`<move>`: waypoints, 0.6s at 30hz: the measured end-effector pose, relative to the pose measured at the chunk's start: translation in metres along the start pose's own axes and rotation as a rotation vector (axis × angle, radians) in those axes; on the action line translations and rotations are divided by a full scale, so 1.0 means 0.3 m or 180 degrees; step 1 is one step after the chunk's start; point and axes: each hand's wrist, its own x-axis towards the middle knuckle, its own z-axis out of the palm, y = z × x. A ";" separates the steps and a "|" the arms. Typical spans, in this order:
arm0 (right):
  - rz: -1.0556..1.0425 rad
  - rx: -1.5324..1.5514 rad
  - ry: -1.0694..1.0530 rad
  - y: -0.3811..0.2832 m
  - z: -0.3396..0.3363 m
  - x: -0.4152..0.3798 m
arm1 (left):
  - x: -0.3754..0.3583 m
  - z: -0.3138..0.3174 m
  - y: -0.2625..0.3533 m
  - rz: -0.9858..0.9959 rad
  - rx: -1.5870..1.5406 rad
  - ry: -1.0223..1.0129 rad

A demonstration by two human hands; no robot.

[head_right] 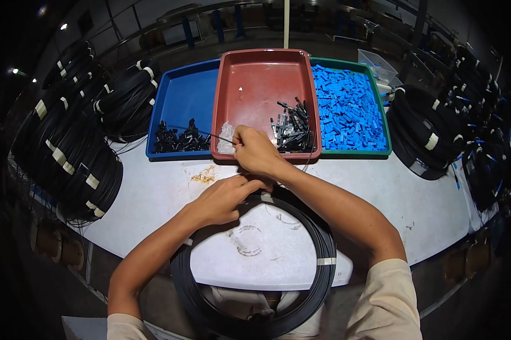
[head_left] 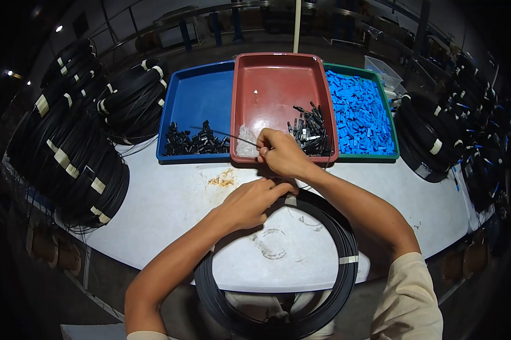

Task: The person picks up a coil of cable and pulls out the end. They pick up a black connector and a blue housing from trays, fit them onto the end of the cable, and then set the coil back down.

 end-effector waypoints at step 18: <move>-0.0201 -0.0477 0.0098 0.063 -0.216 -0.039 | 0.226 0.070 0.018 0.0232 0.0241 -0.0027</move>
